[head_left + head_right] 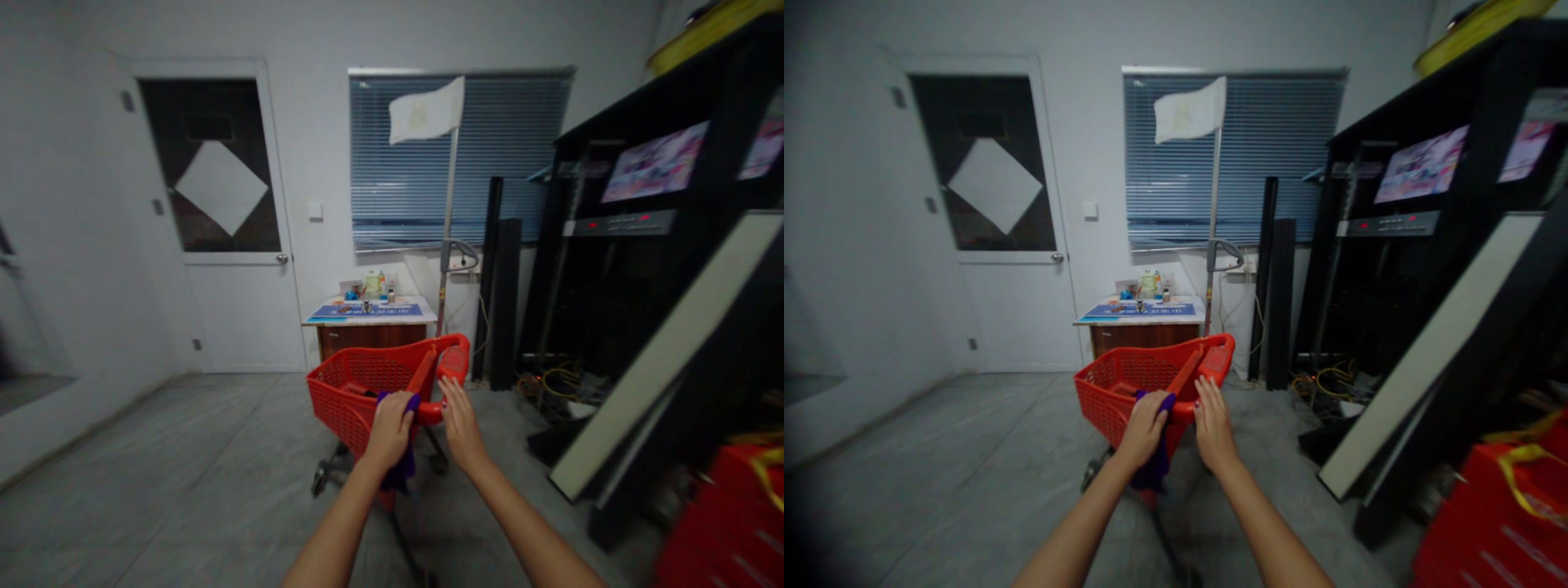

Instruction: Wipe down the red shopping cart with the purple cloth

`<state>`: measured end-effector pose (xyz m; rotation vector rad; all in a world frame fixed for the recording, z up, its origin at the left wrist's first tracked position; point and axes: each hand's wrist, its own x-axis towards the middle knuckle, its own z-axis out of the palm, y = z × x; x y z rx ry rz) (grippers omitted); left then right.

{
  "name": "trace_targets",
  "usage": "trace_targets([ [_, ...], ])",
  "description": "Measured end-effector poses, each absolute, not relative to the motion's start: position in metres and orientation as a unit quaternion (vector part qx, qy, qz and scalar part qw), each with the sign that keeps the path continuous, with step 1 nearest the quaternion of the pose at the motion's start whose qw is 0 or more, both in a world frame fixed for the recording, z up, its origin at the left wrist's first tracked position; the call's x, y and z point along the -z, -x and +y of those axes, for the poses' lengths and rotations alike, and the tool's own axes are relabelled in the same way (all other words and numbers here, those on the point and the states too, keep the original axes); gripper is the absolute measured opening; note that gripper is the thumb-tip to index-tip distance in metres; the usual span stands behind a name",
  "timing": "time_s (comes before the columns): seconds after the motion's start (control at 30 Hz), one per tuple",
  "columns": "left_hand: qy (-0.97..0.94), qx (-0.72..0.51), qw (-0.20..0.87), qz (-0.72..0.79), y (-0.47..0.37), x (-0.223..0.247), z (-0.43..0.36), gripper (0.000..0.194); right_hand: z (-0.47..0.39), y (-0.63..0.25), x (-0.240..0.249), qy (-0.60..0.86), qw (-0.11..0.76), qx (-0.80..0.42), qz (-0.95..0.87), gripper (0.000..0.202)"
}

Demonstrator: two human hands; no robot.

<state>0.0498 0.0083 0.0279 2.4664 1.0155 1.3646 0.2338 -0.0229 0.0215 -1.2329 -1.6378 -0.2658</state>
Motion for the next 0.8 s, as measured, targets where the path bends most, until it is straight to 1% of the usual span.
trace_targets([
  [0.17,-0.836,-0.446,0.082,0.309,-0.045,-0.027,0.009,0.037,-0.027,-0.226,-0.021,0.515,0.514,0.118,-0.676,0.046],
  [0.37,-0.811,-0.460,0.084,0.351,-0.027,-0.021,0.024,0.038,-0.024,-0.213,-0.020,0.512,0.526,0.124,-0.668,0.044],
  [0.5,-0.817,-0.466,0.078,0.331,-0.035,-0.024,0.015,0.039,-0.021,-0.200,-0.019,0.518,0.534,0.128,-0.656,0.044],
  [0.67,-0.826,-0.469,0.083,0.300,-0.032,-0.025,0.014,0.039,-0.025,-0.190,-0.022,0.532,0.513,0.124,-0.662,0.043],
  [0.8,-0.808,-0.474,0.103,0.335,-0.014,-0.018,0.032,0.039,-0.028,-0.185,-0.026,0.538,0.489,0.126,-0.675,0.043],
])
